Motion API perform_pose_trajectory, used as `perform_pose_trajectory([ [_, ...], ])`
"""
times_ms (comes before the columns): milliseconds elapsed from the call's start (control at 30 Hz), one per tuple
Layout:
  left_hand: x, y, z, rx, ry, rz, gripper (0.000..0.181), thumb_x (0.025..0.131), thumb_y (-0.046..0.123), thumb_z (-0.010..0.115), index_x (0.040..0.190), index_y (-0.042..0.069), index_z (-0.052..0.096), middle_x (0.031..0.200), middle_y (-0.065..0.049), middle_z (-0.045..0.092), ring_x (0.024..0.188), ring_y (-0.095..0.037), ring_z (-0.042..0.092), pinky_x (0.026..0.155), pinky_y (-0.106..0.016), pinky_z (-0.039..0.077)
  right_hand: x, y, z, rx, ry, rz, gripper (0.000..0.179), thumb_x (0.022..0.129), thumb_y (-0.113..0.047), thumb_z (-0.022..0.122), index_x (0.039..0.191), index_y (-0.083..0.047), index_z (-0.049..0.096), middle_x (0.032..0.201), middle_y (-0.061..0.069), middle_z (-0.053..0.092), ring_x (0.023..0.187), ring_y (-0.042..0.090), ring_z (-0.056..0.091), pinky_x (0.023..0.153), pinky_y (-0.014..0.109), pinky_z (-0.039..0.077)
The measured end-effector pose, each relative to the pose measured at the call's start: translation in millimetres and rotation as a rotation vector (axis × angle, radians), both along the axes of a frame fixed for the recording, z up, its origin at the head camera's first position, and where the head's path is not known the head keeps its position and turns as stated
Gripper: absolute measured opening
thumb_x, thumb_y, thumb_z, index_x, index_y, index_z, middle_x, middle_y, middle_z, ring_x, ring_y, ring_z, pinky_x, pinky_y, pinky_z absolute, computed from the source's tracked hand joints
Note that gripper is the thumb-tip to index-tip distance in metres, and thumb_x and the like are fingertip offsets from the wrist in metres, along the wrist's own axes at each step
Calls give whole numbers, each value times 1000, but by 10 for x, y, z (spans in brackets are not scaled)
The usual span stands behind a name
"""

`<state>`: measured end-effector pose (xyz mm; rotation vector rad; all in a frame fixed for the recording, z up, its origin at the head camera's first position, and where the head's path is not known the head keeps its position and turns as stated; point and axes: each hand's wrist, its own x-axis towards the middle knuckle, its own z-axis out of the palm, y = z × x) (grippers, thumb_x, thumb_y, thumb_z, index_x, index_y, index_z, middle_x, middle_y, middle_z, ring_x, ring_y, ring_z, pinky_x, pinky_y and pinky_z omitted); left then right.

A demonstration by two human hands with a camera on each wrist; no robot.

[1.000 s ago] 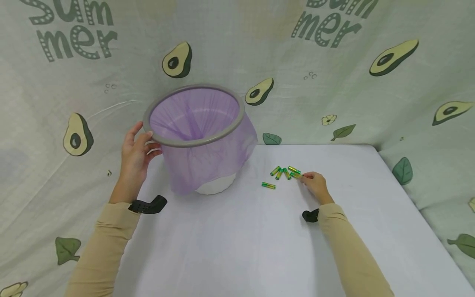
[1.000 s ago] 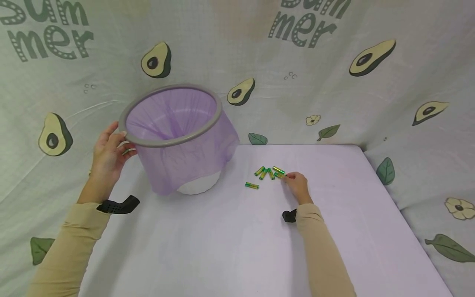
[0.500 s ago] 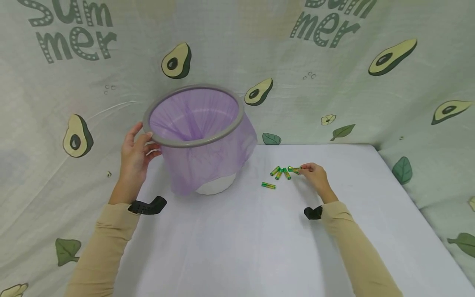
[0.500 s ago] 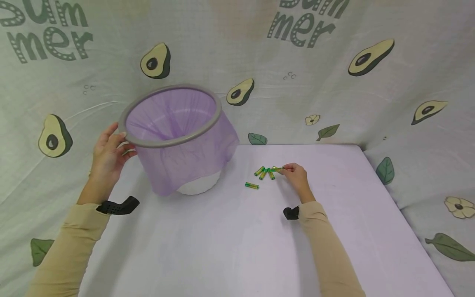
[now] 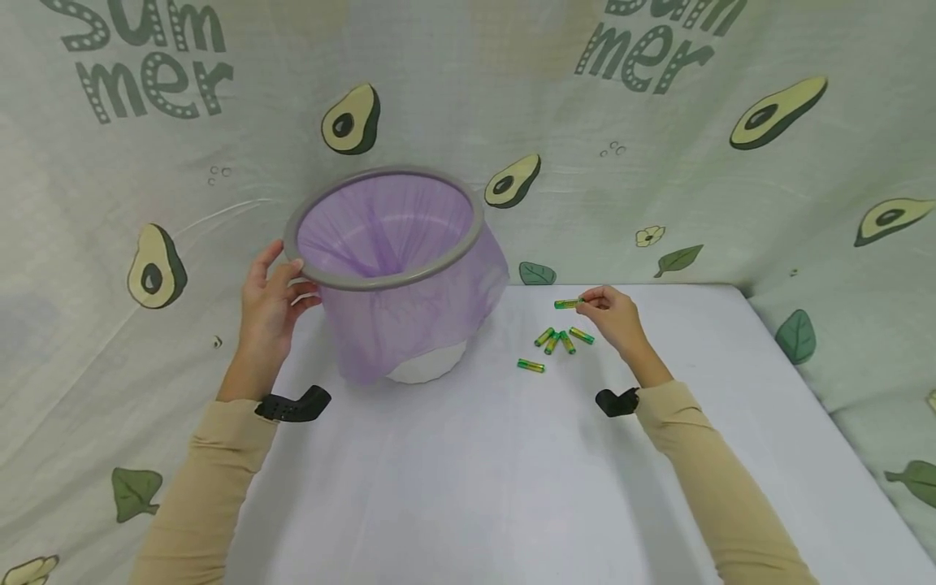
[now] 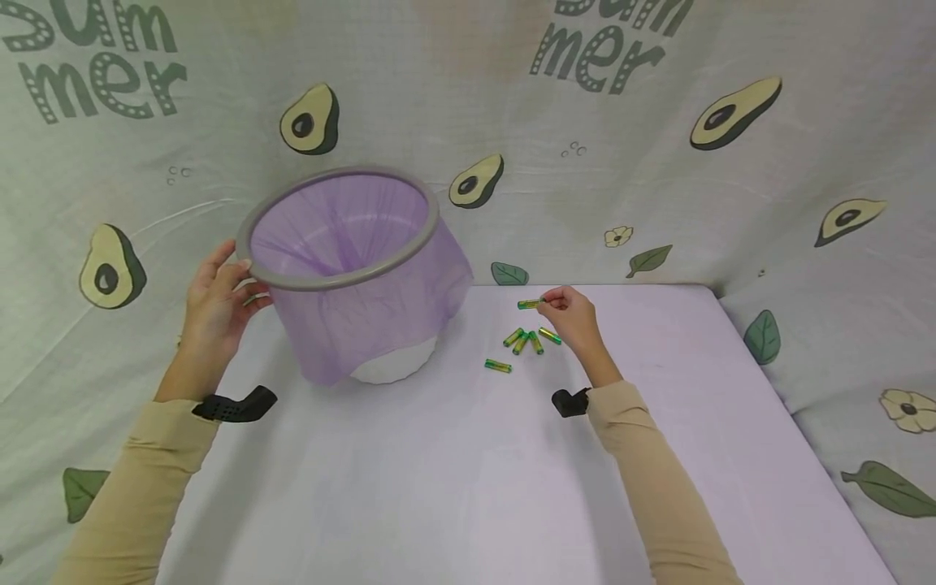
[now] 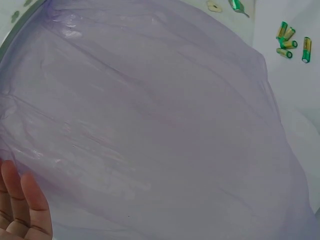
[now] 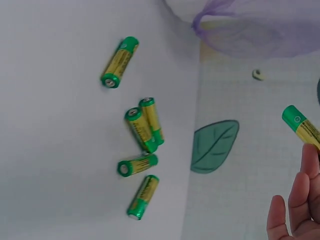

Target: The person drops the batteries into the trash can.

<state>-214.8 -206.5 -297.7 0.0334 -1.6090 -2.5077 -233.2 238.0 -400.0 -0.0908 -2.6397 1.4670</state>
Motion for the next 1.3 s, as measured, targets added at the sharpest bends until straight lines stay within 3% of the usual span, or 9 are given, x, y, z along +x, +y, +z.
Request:
perform_pose_trajectory([
  [233, 4, -1, 4, 8, 1, -6, 60, 88, 9, 62, 139, 14, 32, 73, -1, 65, 56, -14, 62, 55, -24, 53, 26, -170, 418, 24, 89, 64, 29, 90, -23, 59, 108, 0, 57, 96, 13, 64, 82, 11, 52, 71, 22, 44],
  [467, -4, 5, -3, -10, -13, -6, 60, 88, 11, 62, 140, 16, 31, 75, -1, 64, 57, -14, 62, 56, -24, 53, 24, -358, 860, 31, 199, 121, 23, 87, -20, 62, 104, -4, 63, 82, -5, 63, 77, 9, 53, 67, 23, 43],
  [633, -3, 6, -7, -12, -21, -3, 61, 88, 12, 63, 140, 16, 32, 76, -1, 64, 58, -14, 62, 57, -24, 54, -11, -501, 1137, 52, 250, 177, 23, 87, -20, 63, 104, -5, 63, 87, 3, 65, 77, 8, 55, 69, 22, 43],
  [767, 5, -2, 1, -8, -20, -6, 62, 87, 12, 64, 140, 16, 32, 76, -1, 65, 59, -14, 62, 57, -24, 54, -40, -644, 1366, 74, 265, 218, 23, 87, -22, 64, 104, -6, 63, 91, 7, 66, 78, 10, 56, 72, 23, 44],
  [1000, 1, -5, 5, -9, -19, -2, 61, 87, 11, 63, 140, 16, 33, 75, -1, 65, 58, -14, 62, 56, -24, 54, -141, -958, 1739, 100, 279, 286, 22, 87, -19, 63, 104, -6, 64, 84, 1, 62, 78, 11, 57, 69, 22, 43],
  [1133, 4, -5, 6, -8, -20, -1, 60, 88, 11, 63, 140, 16, 32, 75, -1, 65, 58, -14, 62, 56, -24, 54, -239, -1128, 1874, 129, 261, 319, 21, 86, -17, 62, 104, -6, 65, 79, -2, 60, 76, 11, 56, 67, 23, 42],
  [1300, 6, -5, 4, -12, -15, -5, 61, 89, 11, 62, 141, 16, 31, 75, -1, 65, 57, -14, 62, 55, -24, 54, -374, -1305, 1963, 185, 226, 378, 21, 86, -15, 62, 104, -6, 64, 72, -2, 61, 76, 20, 57, 65, 24, 40],
])
